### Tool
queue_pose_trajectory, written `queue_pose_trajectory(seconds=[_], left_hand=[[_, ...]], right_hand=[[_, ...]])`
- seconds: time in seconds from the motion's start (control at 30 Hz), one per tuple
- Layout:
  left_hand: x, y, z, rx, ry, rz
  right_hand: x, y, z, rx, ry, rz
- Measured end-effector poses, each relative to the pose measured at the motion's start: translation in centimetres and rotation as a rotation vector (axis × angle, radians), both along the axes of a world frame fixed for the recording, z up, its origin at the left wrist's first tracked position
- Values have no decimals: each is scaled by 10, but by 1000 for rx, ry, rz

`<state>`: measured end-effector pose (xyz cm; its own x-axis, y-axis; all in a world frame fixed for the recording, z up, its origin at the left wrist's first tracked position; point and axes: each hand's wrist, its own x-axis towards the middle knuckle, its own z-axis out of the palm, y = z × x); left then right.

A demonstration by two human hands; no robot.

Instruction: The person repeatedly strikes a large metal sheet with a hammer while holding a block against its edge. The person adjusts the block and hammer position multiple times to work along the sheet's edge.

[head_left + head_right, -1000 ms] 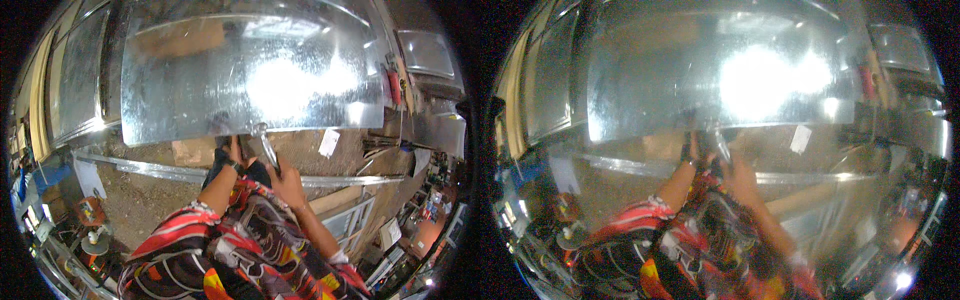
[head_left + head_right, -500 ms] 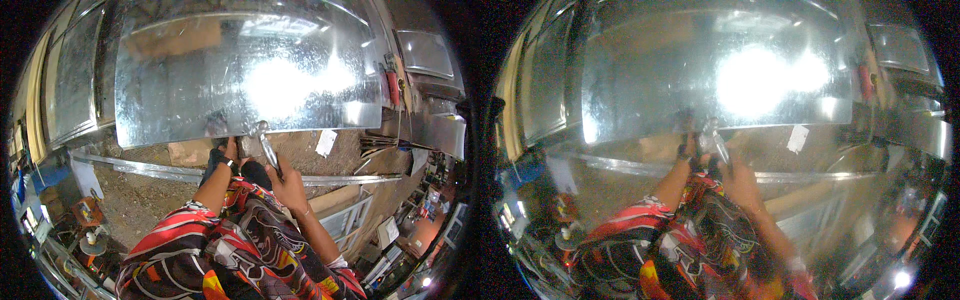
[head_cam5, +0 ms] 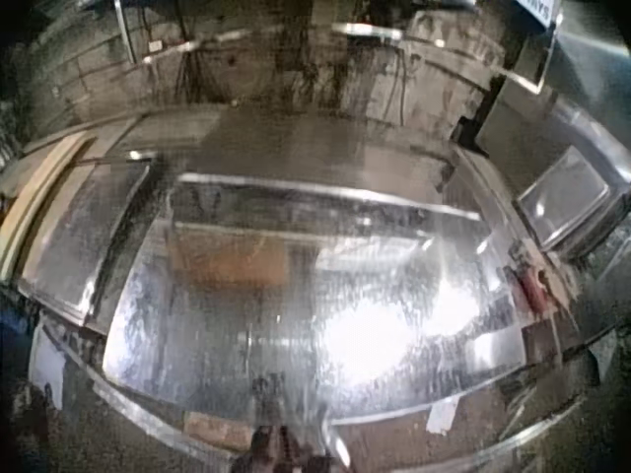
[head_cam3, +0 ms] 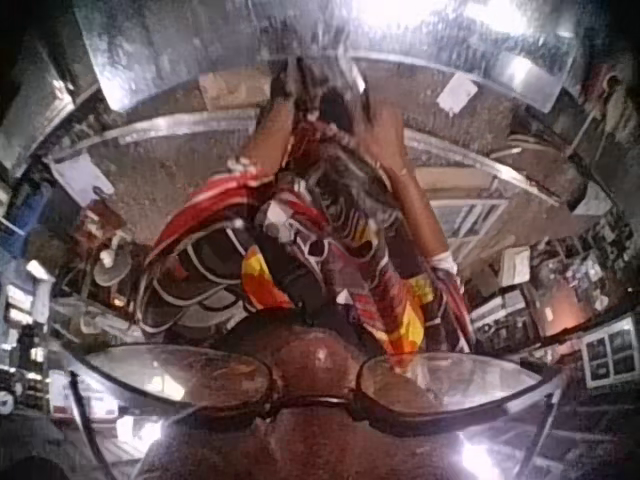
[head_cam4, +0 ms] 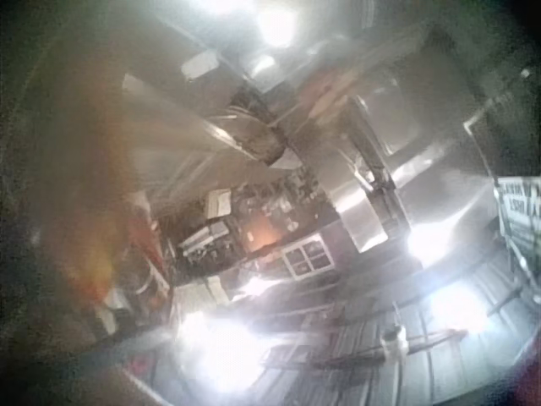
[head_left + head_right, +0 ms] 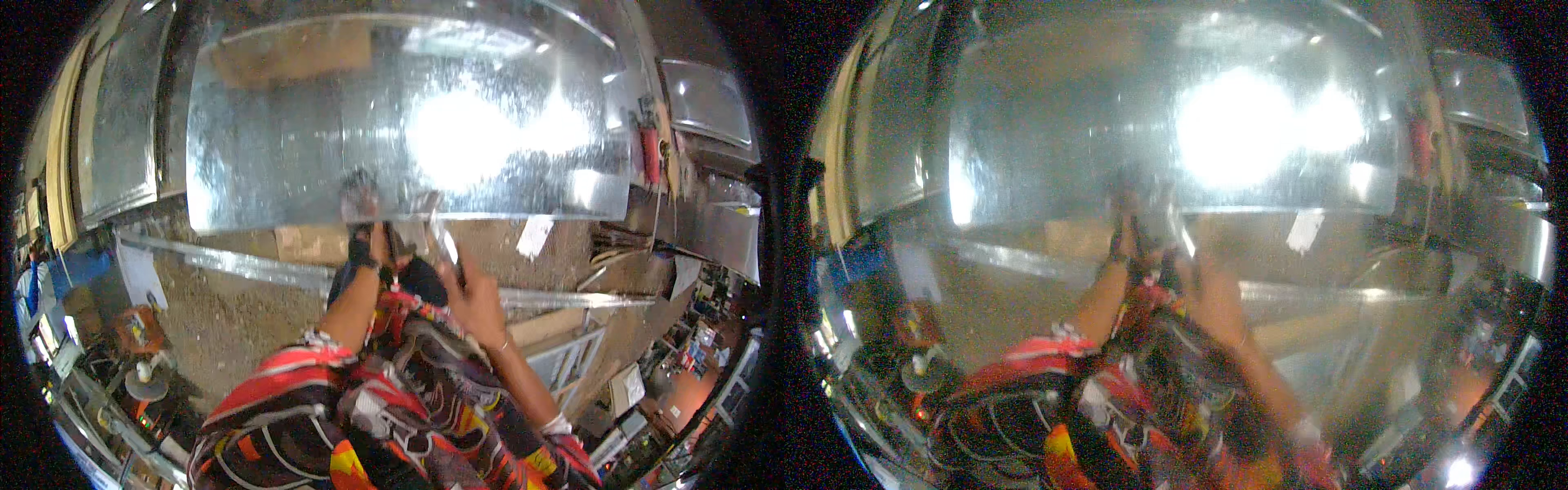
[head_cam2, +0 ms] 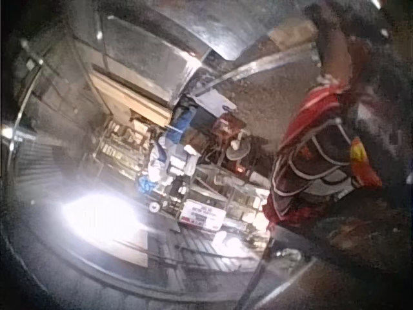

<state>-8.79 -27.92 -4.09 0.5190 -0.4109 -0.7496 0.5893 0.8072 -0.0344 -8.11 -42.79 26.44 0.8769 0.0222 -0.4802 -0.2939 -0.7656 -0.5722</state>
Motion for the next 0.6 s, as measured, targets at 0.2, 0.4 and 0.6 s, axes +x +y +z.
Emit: queue_pose_trajectory(seconds=[0.2,0.4,0.6], left_hand=[[26,-5,82,110,115,84],[4,3,57,143,-17,296],[7,16,66,144,-5,524]], right_hand=[[13,-10,-11,112,-343,-57],[3,-27,-23,66,20,148],[69,-13,-7,232,-76,245]])
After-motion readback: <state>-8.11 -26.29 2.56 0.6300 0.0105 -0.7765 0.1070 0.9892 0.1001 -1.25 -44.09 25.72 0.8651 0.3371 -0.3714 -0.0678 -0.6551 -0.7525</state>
